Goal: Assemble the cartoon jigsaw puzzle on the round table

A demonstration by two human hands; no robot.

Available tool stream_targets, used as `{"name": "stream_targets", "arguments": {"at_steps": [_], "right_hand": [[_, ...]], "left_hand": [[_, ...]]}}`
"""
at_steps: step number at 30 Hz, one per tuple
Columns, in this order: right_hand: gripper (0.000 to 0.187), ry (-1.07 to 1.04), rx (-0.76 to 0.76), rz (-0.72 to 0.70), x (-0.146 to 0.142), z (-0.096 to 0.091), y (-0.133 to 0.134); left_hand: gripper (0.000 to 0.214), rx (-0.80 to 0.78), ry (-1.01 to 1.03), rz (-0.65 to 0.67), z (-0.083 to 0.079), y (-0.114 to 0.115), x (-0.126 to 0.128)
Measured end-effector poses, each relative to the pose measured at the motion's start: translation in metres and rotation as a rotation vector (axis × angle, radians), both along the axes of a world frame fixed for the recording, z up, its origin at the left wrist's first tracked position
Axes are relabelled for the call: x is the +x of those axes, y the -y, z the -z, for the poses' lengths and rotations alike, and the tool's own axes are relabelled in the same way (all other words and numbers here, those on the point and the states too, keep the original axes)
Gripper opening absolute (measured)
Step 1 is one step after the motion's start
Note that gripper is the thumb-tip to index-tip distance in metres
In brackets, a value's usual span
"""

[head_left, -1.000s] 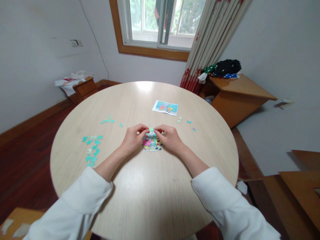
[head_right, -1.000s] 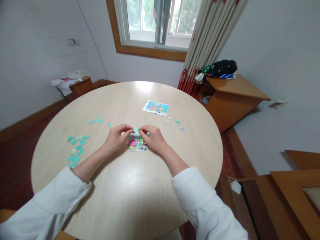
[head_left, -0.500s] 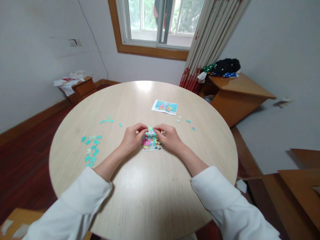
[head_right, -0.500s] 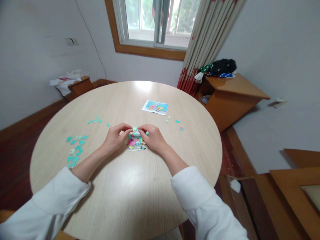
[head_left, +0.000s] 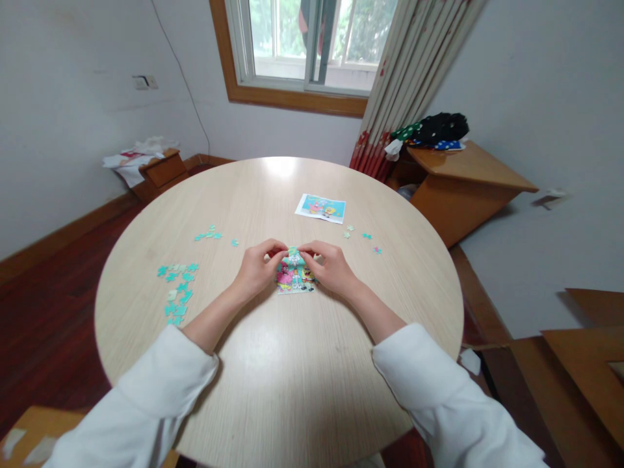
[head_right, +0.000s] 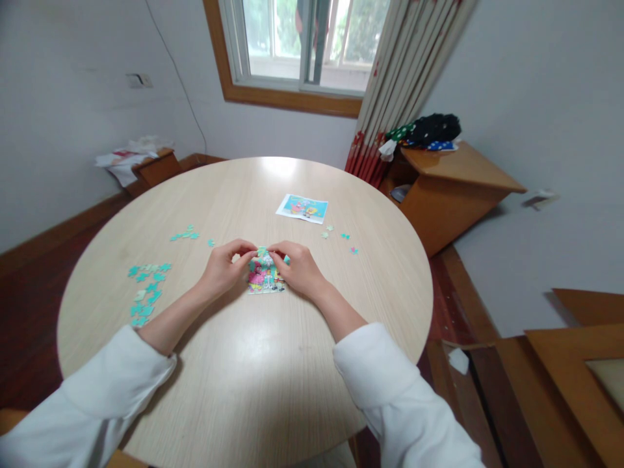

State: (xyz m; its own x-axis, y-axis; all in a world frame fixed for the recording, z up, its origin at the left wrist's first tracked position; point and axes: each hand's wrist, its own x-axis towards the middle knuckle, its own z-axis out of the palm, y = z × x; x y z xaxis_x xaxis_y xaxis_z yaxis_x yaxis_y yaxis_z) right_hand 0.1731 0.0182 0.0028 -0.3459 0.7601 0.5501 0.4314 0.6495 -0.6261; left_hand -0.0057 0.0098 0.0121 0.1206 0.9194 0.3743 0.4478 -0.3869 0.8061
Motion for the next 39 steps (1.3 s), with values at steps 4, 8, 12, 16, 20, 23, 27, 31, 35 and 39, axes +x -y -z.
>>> {"name": "stream_targets", "arguments": {"at_steps": [4,8,12,16,20,23,27,31,35,39], "right_hand": [[0.016,-0.001,-0.003,0.003,-0.0002,0.0015,-0.0005],[0.016,-0.005,-0.005,0.005,-0.0002,0.0017,-0.0002],[0.017,-0.004,-0.010,0.005,-0.0002,-0.0001,0.0009],[0.016,0.008,-0.023,0.016,0.0000,-0.0002,0.0008],[0.017,0.017,-0.034,0.019,0.0003,0.0006,-0.0003],[0.017,0.027,-0.042,0.018,0.0002,0.0000,0.0000],[0.017,0.042,-0.048,0.028,-0.0003,-0.0017,0.0014],[0.018,0.054,-0.053,0.036,-0.0008,-0.0021,0.0020],[0.019,0.054,-0.058,0.031,-0.0013,-0.0020,0.0021],[0.020,0.062,-0.072,0.026,-0.0014,-0.0022,0.0025]], "left_hand": [[0.013,0.011,-0.002,0.005,0.0014,-0.0006,-0.0004],[0.013,0.017,-0.007,0.004,0.0031,-0.0012,-0.0010],[0.013,0.020,-0.007,0.006,0.0040,-0.0014,-0.0013],[0.014,0.012,-0.010,0.005,0.0039,-0.0013,-0.0013],[0.014,0.010,-0.009,0.013,0.0036,-0.0014,-0.0013],[0.014,0.009,-0.008,0.021,0.0037,-0.0018,-0.0011],[0.014,0.000,-0.026,0.020,0.0041,-0.0018,-0.0006],[0.013,-0.003,-0.034,0.012,0.0043,-0.0014,-0.0005],[0.014,-0.002,-0.022,0.032,0.0041,-0.0009,-0.0008],[0.015,-0.016,-0.041,0.055,0.0041,-0.0005,-0.0009]]}}
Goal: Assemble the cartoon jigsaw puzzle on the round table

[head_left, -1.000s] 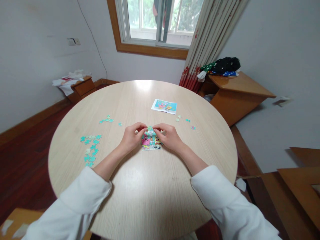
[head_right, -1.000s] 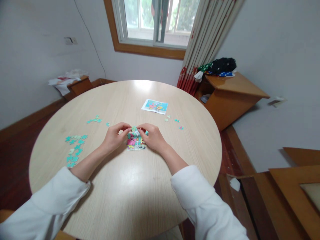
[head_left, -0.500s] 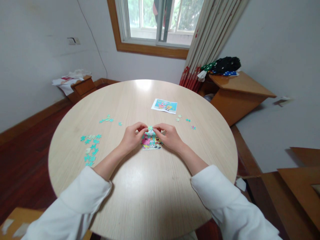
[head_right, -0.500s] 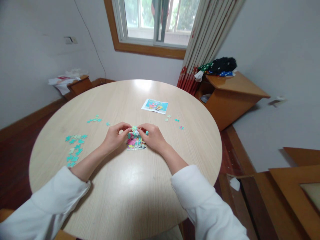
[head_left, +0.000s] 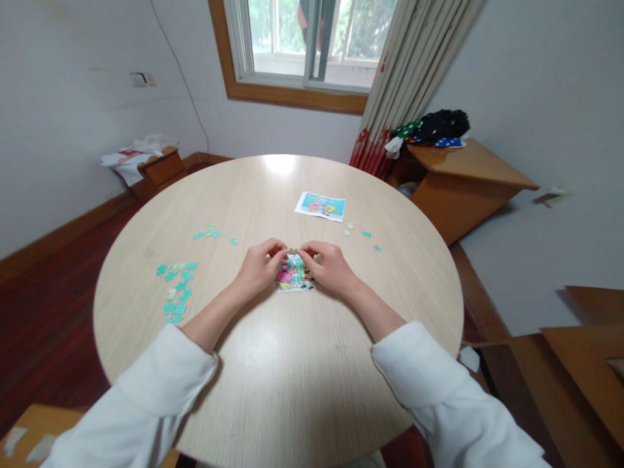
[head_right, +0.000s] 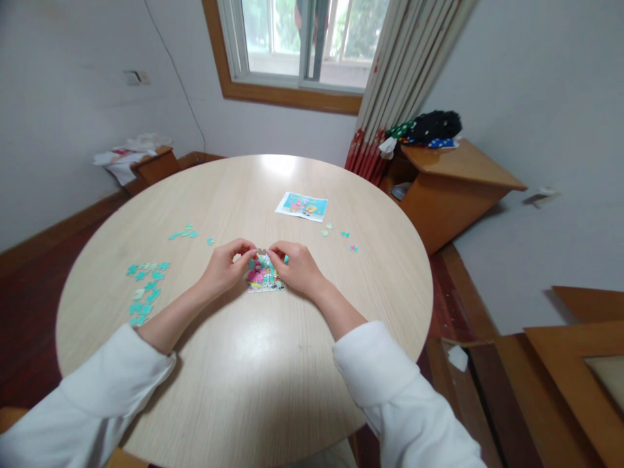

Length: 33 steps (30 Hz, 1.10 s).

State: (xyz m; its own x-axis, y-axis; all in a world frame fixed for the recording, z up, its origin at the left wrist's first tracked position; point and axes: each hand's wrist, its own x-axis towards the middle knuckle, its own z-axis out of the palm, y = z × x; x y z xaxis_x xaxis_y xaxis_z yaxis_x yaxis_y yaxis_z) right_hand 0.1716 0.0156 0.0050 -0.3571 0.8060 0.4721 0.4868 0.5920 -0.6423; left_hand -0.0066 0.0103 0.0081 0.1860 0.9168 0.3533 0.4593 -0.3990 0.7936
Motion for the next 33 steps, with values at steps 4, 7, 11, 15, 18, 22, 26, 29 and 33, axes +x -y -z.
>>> {"name": "stream_targets", "arguments": {"at_steps": [4,7,11,15,18,22,26,29,33], "right_hand": [[0.020,-0.006,-0.013,-0.003,0.0001,-0.0003,0.0004],[0.019,-0.023,-0.014,-0.011,-0.0001,0.0003,0.0000],[0.019,-0.047,0.004,-0.016,-0.0005,0.0024,-0.0015],[0.020,-0.045,0.008,-0.018,-0.0001,0.0029,-0.0020],[0.019,-0.031,0.018,-0.014,0.0005,0.0022,-0.0019],[0.017,-0.031,0.035,-0.016,0.0007,0.0028,-0.0023],[0.018,-0.025,0.025,-0.009,0.0004,0.0034,-0.0027],[0.018,-0.025,0.015,-0.003,0.0003,0.0025,-0.0025],[0.016,-0.035,0.014,0.006,0.0006,0.0012,-0.0021]], "left_hand": [[0.016,-0.003,-0.024,0.016,0.0008,-0.0005,0.0000],[0.018,-0.007,-0.031,0.023,0.0008,-0.0008,0.0001],[0.025,-0.036,-0.027,0.041,-0.0006,0.0003,0.0006],[0.030,-0.070,-0.018,0.059,-0.0016,0.0010,0.0010],[0.031,-0.084,-0.003,0.065,-0.0021,0.0006,0.0010],[0.031,-0.095,0.009,0.074,-0.0027,0.0002,0.0008],[0.028,-0.095,0.019,0.069,-0.0008,-0.0005,0.0005],[0.027,-0.097,0.033,0.080,0.0018,-0.0018,0.0002],[0.026,-0.093,0.041,0.100,0.0036,-0.0026,-0.0003]]}}
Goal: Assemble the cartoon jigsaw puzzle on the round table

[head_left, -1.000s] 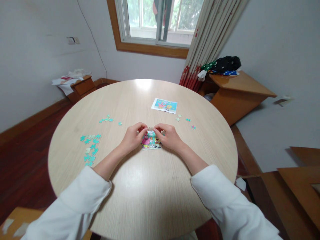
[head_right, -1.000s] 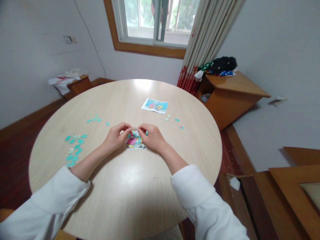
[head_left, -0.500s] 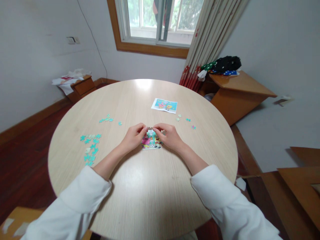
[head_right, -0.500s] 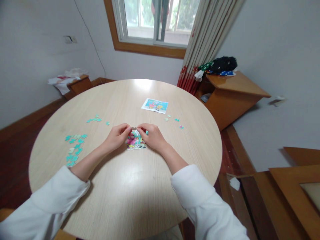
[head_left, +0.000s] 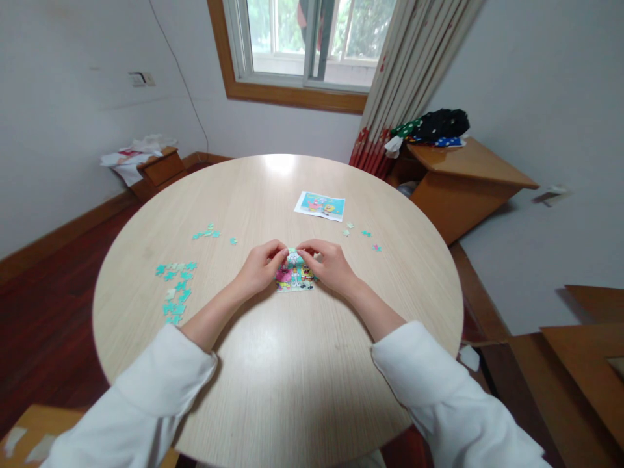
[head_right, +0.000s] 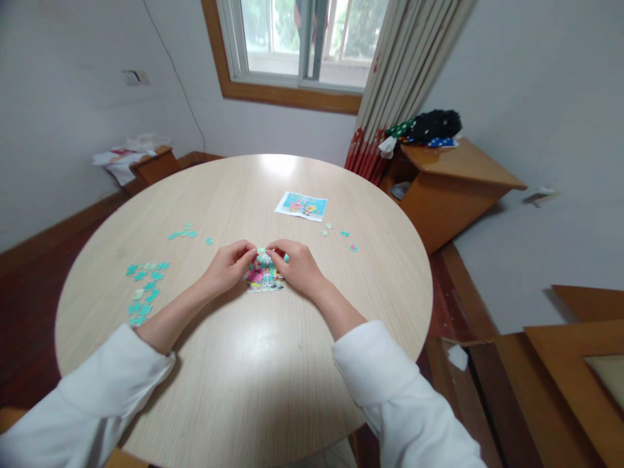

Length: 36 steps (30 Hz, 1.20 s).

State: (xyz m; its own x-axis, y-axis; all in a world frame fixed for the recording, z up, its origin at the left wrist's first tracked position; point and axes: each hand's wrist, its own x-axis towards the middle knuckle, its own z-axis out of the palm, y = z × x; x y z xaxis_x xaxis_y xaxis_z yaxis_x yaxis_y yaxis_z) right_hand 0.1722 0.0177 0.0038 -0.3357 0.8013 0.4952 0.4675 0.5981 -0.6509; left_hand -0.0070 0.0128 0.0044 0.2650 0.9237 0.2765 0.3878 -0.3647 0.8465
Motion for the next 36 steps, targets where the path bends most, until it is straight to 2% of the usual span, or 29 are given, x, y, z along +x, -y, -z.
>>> {"name": "stream_targets", "arguments": {"at_steps": [10,26,36], "right_hand": [[0.014,-0.004,-0.001,0.004,0.0003,0.0003,0.0008],[0.015,-0.020,0.003,0.014,0.0000,-0.0009,0.0010],[0.016,-0.025,-0.003,0.003,0.0003,0.0005,0.0006]], "left_hand": [[0.023,-0.025,0.020,-0.002,-0.0024,0.0012,0.0015],[0.014,0.069,0.024,-0.104,-0.0054,0.0018,-0.0009],[0.014,0.102,-0.008,-0.112,-0.0058,0.0015,-0.0008]]}}
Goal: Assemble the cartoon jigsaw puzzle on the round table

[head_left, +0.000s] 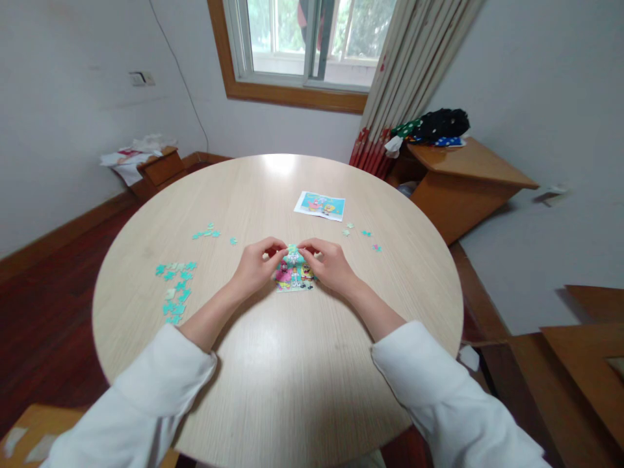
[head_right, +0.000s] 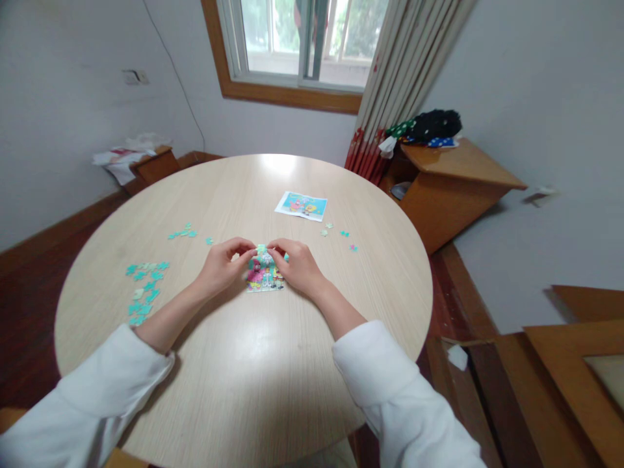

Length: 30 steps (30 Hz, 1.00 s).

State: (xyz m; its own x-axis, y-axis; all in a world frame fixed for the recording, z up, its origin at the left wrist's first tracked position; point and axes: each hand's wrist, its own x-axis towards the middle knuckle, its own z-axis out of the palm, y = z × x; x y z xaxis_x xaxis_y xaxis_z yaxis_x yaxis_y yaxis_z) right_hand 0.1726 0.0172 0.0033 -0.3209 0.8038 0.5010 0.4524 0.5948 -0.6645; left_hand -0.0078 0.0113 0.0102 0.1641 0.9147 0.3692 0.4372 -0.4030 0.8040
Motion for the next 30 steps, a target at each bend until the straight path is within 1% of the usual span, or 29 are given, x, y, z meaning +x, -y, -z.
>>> {"name": "stream_targets", "arguments": {"at_steps": [4,8,15,20,24,30], "right_hand": [[0.018,-0.007,-0.004,-0.008,0.000,0.001,0.000],[0.020,0.000,-0.018,0.005,0.001,0.001,-0.001],[0.022,0.038,-0.047,0.037,0.001,0.003,-0.003],[0.024,0.074,-0.093,0.050,0.001,0.006,-0.005],[0.026,0.108,-0.137,0.034,0.001,0.008,-0.005],[0.027,0.137,-0.161,0.024,0.000,0.008,-0.005]], "left_hand": [[0.014,0.003,-0.002,-0.008,0.001,-0.001,-0.001],[0.013,-0.001,-0.030,-0.045,0.002,-0.006,-0.006],[0.011,-0.022,-0.160,-0.111,0.008,-0.014,-0.015],[0.011,-0.037,-0.215,-0.121,0.013,-0.015,-0.014],[0.008,-0.061,-0.234,-0.135,0.014,-0.016,-0.012],[0.006,-0.074,-0.250,-0.136,0.016,-0.019,-0.010]]}}
